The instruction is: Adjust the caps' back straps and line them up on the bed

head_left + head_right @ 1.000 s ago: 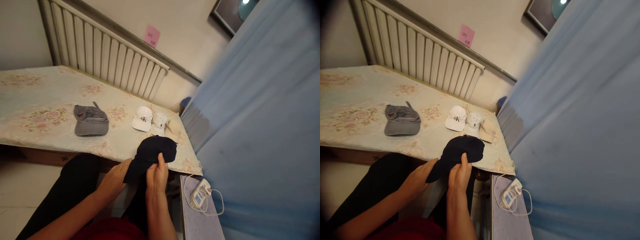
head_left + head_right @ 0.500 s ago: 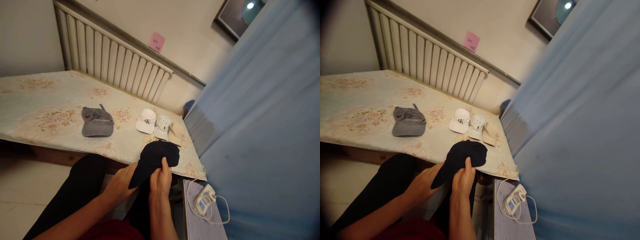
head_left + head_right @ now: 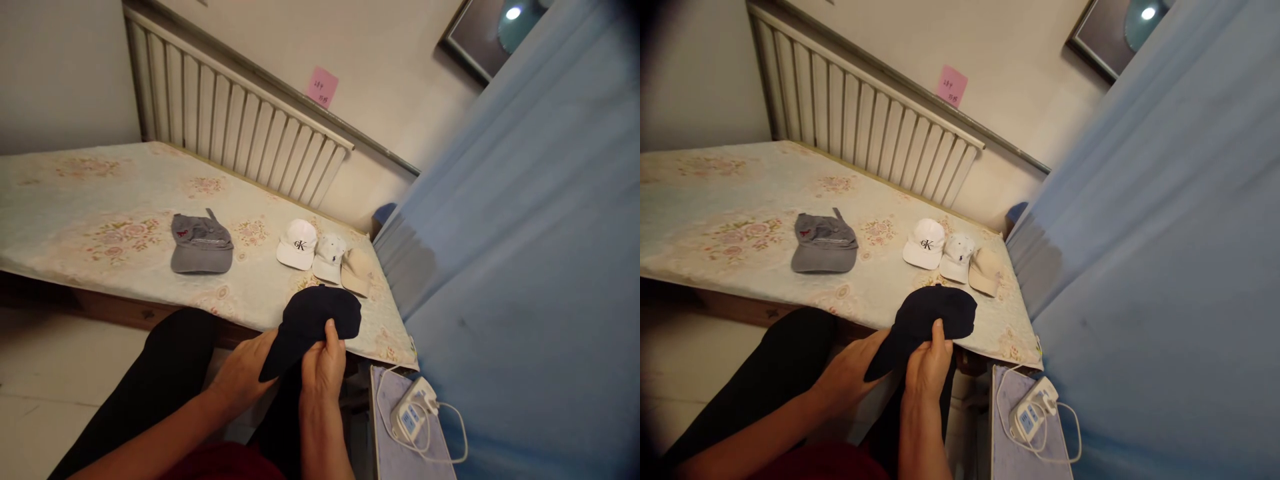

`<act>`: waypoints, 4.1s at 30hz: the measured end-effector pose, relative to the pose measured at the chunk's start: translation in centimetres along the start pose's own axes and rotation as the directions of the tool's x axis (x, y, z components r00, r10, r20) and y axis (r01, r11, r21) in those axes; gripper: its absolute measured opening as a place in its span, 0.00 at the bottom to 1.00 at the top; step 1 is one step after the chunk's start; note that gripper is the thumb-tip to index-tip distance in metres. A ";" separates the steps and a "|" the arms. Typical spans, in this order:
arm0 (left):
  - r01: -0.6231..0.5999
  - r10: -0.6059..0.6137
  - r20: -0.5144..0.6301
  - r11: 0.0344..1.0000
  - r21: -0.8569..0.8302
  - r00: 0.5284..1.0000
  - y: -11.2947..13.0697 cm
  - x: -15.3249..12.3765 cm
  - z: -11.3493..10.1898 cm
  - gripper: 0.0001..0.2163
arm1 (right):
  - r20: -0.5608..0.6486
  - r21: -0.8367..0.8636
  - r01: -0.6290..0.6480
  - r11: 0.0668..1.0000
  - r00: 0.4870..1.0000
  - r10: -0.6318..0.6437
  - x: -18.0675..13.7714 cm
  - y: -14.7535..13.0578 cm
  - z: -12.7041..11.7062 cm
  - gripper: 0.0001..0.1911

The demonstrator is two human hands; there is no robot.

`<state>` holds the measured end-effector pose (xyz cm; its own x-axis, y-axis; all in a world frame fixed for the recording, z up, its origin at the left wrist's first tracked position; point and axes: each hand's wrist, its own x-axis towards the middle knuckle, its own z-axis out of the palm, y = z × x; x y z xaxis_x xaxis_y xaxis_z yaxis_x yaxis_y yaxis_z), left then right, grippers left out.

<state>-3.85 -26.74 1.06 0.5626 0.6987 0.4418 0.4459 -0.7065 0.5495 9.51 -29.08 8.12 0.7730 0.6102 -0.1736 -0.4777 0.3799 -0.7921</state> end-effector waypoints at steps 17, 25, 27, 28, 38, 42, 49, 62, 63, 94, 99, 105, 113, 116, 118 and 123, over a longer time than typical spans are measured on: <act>-0.008 0.008 -0.060 1.000 0.008 0.998 -0.1 0.0 -0.2 0.25 | 0.034 -0.040 -0.006 0.999 0.999 0.008 -0.3 0.2 0.5 0.17; 0.014 -0.014 -0.076 1.000 -0.005 0.997 -1.2 -0.3 1.2 0.27 | 0.040 -0.048 0.042 0.998 0.998 -0.040 -0.2 0.4 0.3 0.14; 0.013 -0.014 -0.084 1.000 -0.007 0.996 -1.7 -0.3 1.5 0.27 | 0.053 -0.054 0.055 0.997 0.997 -0.052 -0.1 0.5 0.3 0.14; 0.011 -0.011 -0.087 1.000 -0.004 0.996 -1.9 -0.3 1.7 0.27 | 0.067 -0.057 0.054 0.997 0.996 -0.050 -0.1 0.5 0.3 0.15; -0.001 0.004 -0.124 1.000 0.025 0.992 -2.8 -0.1 2.3 0.26 | 0.174 0.001 0.044 0.999 0.984 -0.043 0.0 0.4 0.5 0.24; -0.023 0.028 -0.132 0.999 0.041 0.991 -2.8 -0.1 2.2 0.26 | 0.260 -0.009 -0.018 1.000 0.965 0.020 -0.2 1.0 0.5 0.25; -0.047 0.062 -0.150 0.993 0.105 0.987 -3.2 -0.1 2.3 0.24 | 0.199 -0.092 -0.082 0.992 0.975 0.099 -0.3 1.9 0.6 0.18; -0.052 0.062 -0.185 0.997 0.054 0.981 -4.1 -0.6 3.1 0.26 | 0.161 -0.020 0.007 1.000 0.987 -0.004 0.6 0.5 0.2 0.26; -0.051 0.059 -0.185 0.998 0.046 0.981 -4.1 -0.7 3.1 0.26 | 0.159 -0.008 0.003 1.000 0.987 -0.002 0.7 0.4 0.2 0.27; 0.046 -0.057 -0.107 0.994 -0.102 0.993 -4.2 -0.7 2.7 0.27 | 0.118 0.069 0.132 0.989 0.983 -0.140 2.2 -1.8 -0.7 0.20; 0.036 -0.048 -0.117 0.994 -0.104 0.992 -3.8 -0.5 2.2 0.27 | 0.199 0.082 0.088 0.993 0.975 -0.103 1.3 -1.2 -0.1 0.26; -0.024 0.004 -0.187 0.994 -0.105 0.982 -3.5 -0.3 2.2 0.26 | 0.255 0.012 0.051 0.999 0.965 -0.053 0.9 0.1 -0.1 0.29; -0.024 0.012 -0.169 0.997 -0.067 0.986 -3.4 -0.3 2.3 0.24 | 0.272 -0.067 0.003 0.998 0.962 0.015 0.5 0.9 -0.2 0.29; -0.026 0.012 -0.165 0.996 -0.082 0.986 -3.3 -0.2 2.2 0.25 | 0.245 -0.095 0.003 0.995 0.969 0.020 0.7 0.7 -0.1 0.29; -0.028 0.013 -0.167 0.996 -0.089 0.986 -3.3 -0.2 2.2 0.25 | 0.226 -0.096 0.008 0.995 0.974 0.014 0.8 0.6 -0.1 0.29; 0.008 -0.023 -0.145 0.994 -0.110 0.989 -3.6 -0.3 2.2 0.25 | 0.208 -0.052 0.045 0.998 0.978 -0.033 1.3 0.1 -0.2 0.28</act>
<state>-4.04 -24.66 -2.59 0.4453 0.7240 0.5268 0.3712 -0.6847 0.6272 10.53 -28.38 7.68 0.6844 0.7288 -0.0220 -0.4203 0.3697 -0.8287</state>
